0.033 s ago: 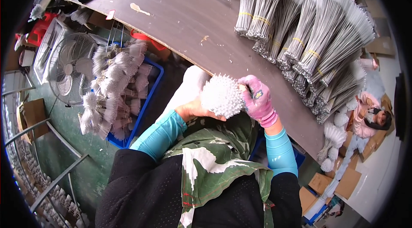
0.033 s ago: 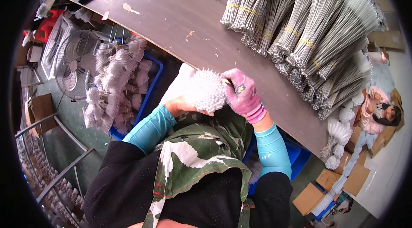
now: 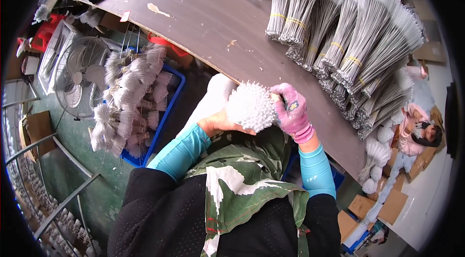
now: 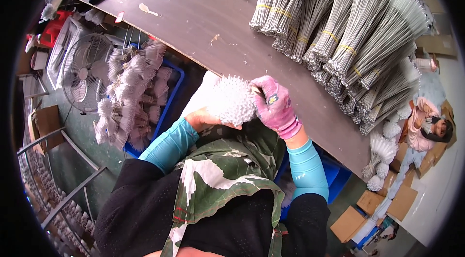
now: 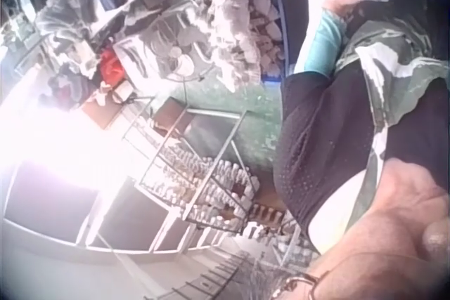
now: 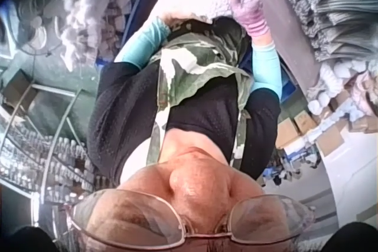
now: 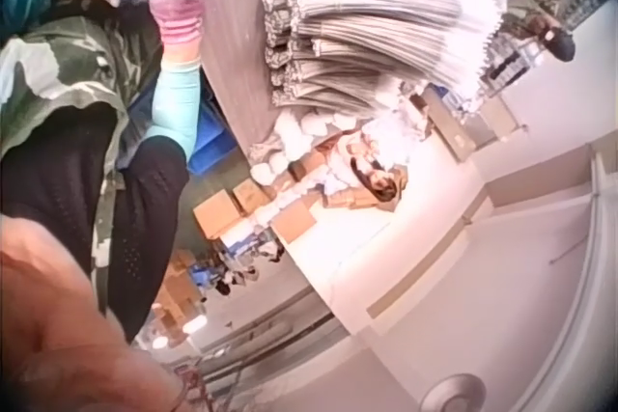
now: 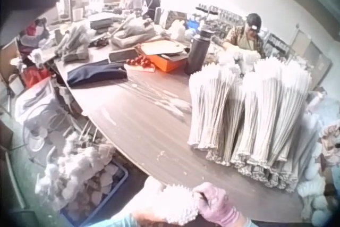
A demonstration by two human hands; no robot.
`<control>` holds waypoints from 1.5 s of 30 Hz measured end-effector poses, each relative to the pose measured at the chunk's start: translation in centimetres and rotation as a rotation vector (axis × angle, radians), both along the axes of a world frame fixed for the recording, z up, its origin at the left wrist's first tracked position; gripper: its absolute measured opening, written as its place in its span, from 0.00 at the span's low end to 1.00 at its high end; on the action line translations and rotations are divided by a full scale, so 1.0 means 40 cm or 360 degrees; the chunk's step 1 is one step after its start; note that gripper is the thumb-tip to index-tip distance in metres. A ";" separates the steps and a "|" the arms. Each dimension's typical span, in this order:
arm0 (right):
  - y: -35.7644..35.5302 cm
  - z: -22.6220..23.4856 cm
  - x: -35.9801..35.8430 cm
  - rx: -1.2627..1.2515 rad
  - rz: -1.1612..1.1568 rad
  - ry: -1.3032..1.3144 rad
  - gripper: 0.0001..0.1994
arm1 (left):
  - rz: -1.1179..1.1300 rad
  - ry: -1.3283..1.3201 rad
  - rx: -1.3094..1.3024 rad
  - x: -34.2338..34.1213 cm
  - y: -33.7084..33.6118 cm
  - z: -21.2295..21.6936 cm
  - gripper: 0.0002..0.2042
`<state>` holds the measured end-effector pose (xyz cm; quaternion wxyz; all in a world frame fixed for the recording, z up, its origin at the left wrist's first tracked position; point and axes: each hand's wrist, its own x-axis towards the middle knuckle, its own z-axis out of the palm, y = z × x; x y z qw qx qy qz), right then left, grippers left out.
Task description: The person bundles white plastic spiked components, trims them with scissors, and inspects them by hand.
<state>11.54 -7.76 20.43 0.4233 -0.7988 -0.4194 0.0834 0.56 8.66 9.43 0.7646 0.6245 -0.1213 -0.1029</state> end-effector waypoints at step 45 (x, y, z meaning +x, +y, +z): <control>-0.040 0.292 -0.053 0.1230 -0.1011 -0.0011 0.06 | 0.0503 -0.0637 0.0813 -0.078 -0.083 0.224 0.20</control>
